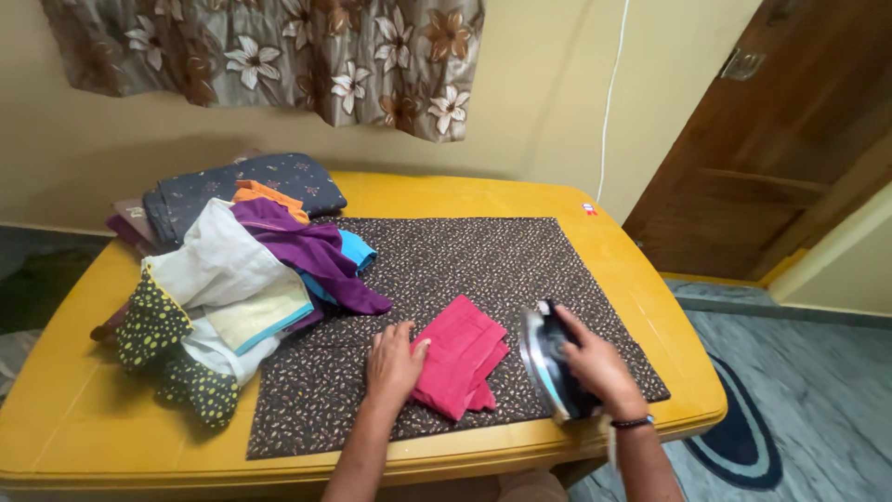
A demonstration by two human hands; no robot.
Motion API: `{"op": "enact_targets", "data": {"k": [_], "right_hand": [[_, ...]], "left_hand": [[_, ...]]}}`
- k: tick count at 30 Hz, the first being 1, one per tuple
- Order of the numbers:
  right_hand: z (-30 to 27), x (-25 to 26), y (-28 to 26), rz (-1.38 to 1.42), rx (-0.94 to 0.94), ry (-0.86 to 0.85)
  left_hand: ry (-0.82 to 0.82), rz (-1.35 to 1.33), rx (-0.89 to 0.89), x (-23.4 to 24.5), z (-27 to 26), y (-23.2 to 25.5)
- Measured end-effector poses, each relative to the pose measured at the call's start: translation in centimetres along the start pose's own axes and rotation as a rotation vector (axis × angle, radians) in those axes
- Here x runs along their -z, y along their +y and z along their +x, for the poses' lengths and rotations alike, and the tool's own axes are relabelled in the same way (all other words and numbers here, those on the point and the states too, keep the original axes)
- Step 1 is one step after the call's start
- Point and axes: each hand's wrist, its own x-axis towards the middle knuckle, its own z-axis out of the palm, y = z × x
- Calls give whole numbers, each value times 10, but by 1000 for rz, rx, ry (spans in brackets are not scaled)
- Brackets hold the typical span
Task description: The person irons several small garments on a yellow table using a handheld iron. They smooth and press a pink top, then a white cloth, and finally a purple garment, folding each after ironing.
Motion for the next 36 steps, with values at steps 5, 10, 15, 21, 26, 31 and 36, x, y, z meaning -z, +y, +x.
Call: {"op": "enact_targets", "data": {"k": [5, 10, 15, 21, 26, 31, 36], "right_hand": [[31, 43, 70, 163, 132, 114], [38, 45, 90, 186, 104, 168], [36, 42, 86, 192, 108, 187], [35, 42, 89, 212, 129, 210], [33, 41, 84, 250, 138, 202], [25, 45, 79, 219, 135, 205], [26, 45, 77, 215, 109, 212]], "left_hand": [[-83, 31, 32, -10, 14, 4], [-322, -115, 154, -7, 35, 12], [-603, -549, 55, 4, 47, 39], [-731, -736, -36, -2, 93, 118], [-530, -1038, 56, -42, 160, 178], [-120, -559, -176, -52, 136, 181], [-930, -821, -396, -10, -40, 154]]}}
